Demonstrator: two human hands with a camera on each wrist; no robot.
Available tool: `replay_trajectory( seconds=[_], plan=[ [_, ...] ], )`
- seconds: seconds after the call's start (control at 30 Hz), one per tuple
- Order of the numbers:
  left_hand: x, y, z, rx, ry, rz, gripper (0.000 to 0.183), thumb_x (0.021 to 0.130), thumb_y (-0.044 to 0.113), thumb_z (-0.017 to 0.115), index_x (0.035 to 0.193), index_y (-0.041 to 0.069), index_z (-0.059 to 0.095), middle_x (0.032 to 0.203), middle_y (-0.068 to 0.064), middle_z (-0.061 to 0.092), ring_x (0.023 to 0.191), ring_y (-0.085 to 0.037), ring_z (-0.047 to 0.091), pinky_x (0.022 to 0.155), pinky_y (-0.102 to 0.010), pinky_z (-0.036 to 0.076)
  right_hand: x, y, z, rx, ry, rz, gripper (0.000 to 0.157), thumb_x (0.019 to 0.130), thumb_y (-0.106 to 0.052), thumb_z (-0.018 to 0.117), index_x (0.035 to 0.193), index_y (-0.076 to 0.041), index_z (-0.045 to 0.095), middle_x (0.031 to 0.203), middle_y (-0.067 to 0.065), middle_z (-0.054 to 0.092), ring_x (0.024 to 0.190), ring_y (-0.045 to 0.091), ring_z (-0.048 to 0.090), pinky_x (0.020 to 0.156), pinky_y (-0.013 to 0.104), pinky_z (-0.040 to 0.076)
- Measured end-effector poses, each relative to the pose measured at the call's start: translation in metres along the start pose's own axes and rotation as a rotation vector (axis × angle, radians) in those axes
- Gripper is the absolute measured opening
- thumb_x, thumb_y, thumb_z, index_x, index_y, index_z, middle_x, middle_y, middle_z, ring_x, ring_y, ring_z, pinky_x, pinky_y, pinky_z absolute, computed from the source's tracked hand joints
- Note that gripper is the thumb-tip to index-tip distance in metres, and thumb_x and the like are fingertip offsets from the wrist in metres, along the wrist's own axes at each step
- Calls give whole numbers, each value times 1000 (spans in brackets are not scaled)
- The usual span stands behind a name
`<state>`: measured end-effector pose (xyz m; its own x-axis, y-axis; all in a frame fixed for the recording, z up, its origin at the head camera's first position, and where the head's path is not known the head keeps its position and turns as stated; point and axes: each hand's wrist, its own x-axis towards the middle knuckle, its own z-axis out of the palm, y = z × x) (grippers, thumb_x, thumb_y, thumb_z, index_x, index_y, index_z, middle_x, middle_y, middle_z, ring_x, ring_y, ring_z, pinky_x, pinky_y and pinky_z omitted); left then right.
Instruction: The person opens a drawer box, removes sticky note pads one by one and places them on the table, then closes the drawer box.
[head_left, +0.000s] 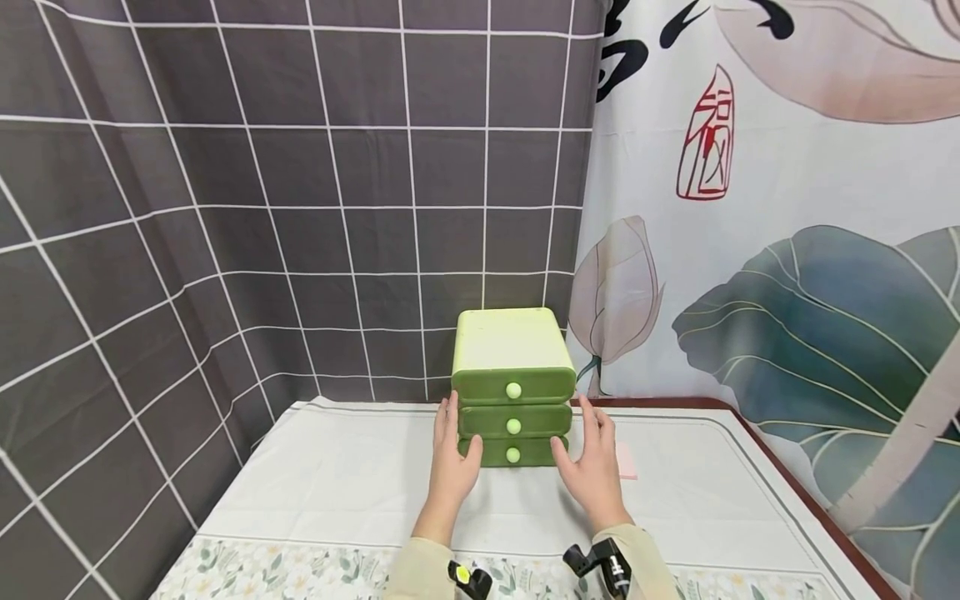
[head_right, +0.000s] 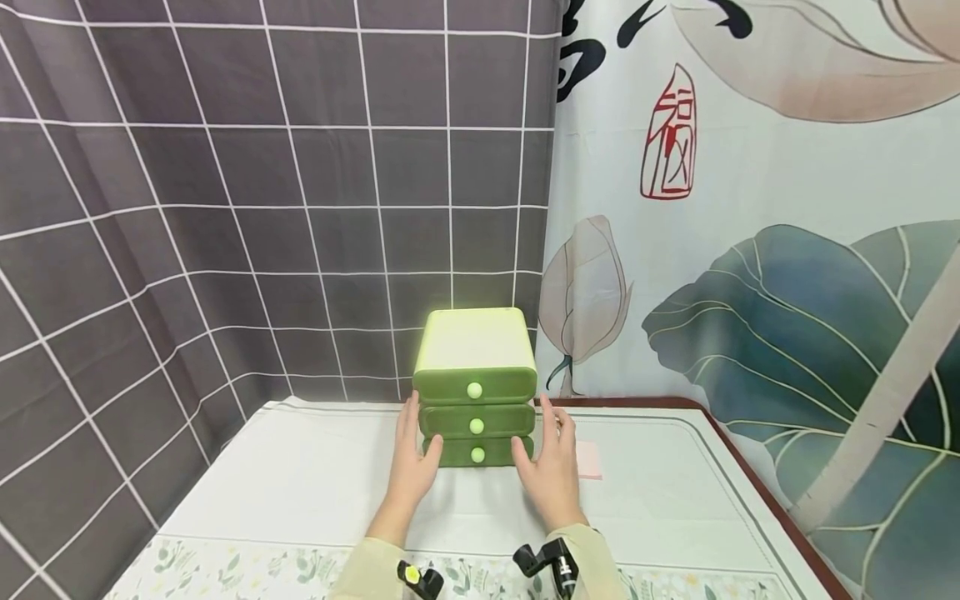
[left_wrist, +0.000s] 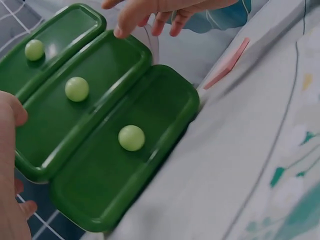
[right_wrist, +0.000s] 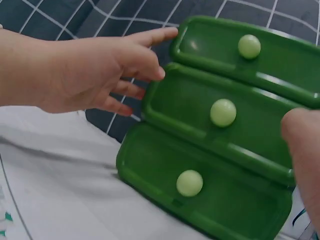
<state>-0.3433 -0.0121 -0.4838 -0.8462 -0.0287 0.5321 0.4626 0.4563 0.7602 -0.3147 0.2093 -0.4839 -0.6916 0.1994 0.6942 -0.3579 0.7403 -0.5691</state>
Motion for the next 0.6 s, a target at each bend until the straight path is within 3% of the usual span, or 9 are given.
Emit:
replay_trajectory(
  seconds=[0.1,0.23,0.43,0.6],
  plan=[
    [-2,-5,4,-91,28,-14,83,87,9,56,147,38,7,152,-2,11,136,-25,16,105,-49,23,-5,3,5,33,69,8,73,78,-22,69,142,-18,34,120,13,40,104,27,46,85,42,41],
    [-5,-11,10,-195,32,-89,85,87,7,56,145,43,6,151,-1,16,135,-24,18,106,-49,21,-13,10,16,52,97,-26,59,79,-18,68,132,-10,44,111,9,47,93,22,49,77,35,42],
    [-12,-19,20,-311,-44,-175,91,87,5,56,143,46,-2,152,5,7,137,-22,11,108,-50,13,-21,14,30,53,79,-54,50,78,-14,68,125,-10,50,103,2,51,89,18,51,70,31,44],
    [-15,-21,27,-330,-100,-198,100,83,6,59,143,41,-13,153,-4,-5,138,-27,2,107,-54,8,-22,11,41,85,72,-36,43,79,-13,68,119,-12,53,98,-2,53,85,12,51,72,31,45]
  ],
)
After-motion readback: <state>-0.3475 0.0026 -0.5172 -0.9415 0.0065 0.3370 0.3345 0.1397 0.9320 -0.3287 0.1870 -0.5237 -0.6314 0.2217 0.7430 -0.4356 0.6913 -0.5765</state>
